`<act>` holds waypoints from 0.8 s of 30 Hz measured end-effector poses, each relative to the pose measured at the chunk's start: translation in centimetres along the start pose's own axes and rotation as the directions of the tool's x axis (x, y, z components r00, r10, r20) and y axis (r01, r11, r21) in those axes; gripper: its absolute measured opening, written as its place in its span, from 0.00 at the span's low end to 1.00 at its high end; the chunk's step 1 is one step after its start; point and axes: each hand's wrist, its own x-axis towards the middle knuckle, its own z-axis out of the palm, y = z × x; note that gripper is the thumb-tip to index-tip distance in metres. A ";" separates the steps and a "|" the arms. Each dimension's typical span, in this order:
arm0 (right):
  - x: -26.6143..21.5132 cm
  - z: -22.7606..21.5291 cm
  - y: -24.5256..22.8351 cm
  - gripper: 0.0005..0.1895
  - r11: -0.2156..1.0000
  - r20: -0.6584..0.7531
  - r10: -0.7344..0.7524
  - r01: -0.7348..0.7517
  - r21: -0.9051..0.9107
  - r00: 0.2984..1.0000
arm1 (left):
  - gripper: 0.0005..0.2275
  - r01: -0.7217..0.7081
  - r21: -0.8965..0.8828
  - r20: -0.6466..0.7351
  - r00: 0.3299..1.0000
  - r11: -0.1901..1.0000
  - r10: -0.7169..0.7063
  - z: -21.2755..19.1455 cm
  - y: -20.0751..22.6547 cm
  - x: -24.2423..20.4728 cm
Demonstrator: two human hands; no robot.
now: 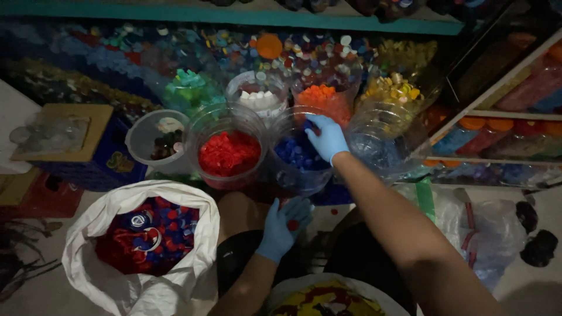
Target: The person sorts plastic bottle caps by color, picking them from a white sack and placing them into clear containers filled with red, blue, and other colored caps. The person wears blue gloves and handles the caps one by one.
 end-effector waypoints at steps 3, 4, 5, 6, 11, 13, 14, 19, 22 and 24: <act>0.6 -0.4 -0.1 0.24 0.998 0.031 0.060 -0.059 -0.032 0.998 | 0.30 -0.048 0.094 0.024 0.999 0.994 0.046 0.0 0.0 0.0; 0.5 -0.6 -0.3 0.24 0.994 0.023 0.101 -0.100 -0.045 0.995 | 0.29 -0.026 0.068 0.031 0.999 0.997 0.024 -0.1 0.1 0.1; 0.4 -0.8 -0.3 0.24 0.988 0.014 0.144 -0.143 -0.061 0.989 | 0.29 -0.001 0.043 0.040 0.999 0.999 0.000 -0.2 0.1 0.3; 0.0 -0.7 -0.2 0.24 0.988 0.013 0.145 -0.144 -0.061 0.989 | 0.29 0.000 0.044 0.039 0.999 0.999 -0.002 -0.5 0.1 0.4; -2.4 -1.3 -1.2 0.21 0.989 -0.034 0.143 -0.144 -0.029 0.989 | 0.25 -0.029 0.038 0.042 0.999 0.999 0.028 -0.3 0.1 0.5; -4.0 -3.2 -4.3 0.20 0.997 -0.028 0.073 -0.074 -0.034 0.997 | 0.25 -0.049 0.055 0.014 0.999 0.997 0.049 0.2 0.1 -0.2; -4.7 -4.2 -5.9 0.18 0.999 -0.023 0.002 -0.003 -0.037 1.000 | 0.25 -0.071 0.072 -0.013 0.997 0.995 0.072 0.5 0.0 -0.6; -11.1 -3.2 -10.8 0.16 0.983 0.139 -0.153 0.136 0.123 0.978 | 0.22 -0.153 0.259 -0.044 0.985 0.954 0.170 -0.7 0.9 0.6; -14.6 -2.4 -12.0 0.19 0.945 0.287 -0.281 0.213 0.247 0.916 | 0.27 -0.167 0.085 -0.068 0.983 0.982 0.173 0.5 0.4 -0.8; -16.9 -1.2 -11.3 0.22 0.921 0.334 -0.365 0.284 0.268 0.869 | 0.29 -0.189 0.192 -0.009 0.981 0.963 0.195 1.7 0.2 -2.3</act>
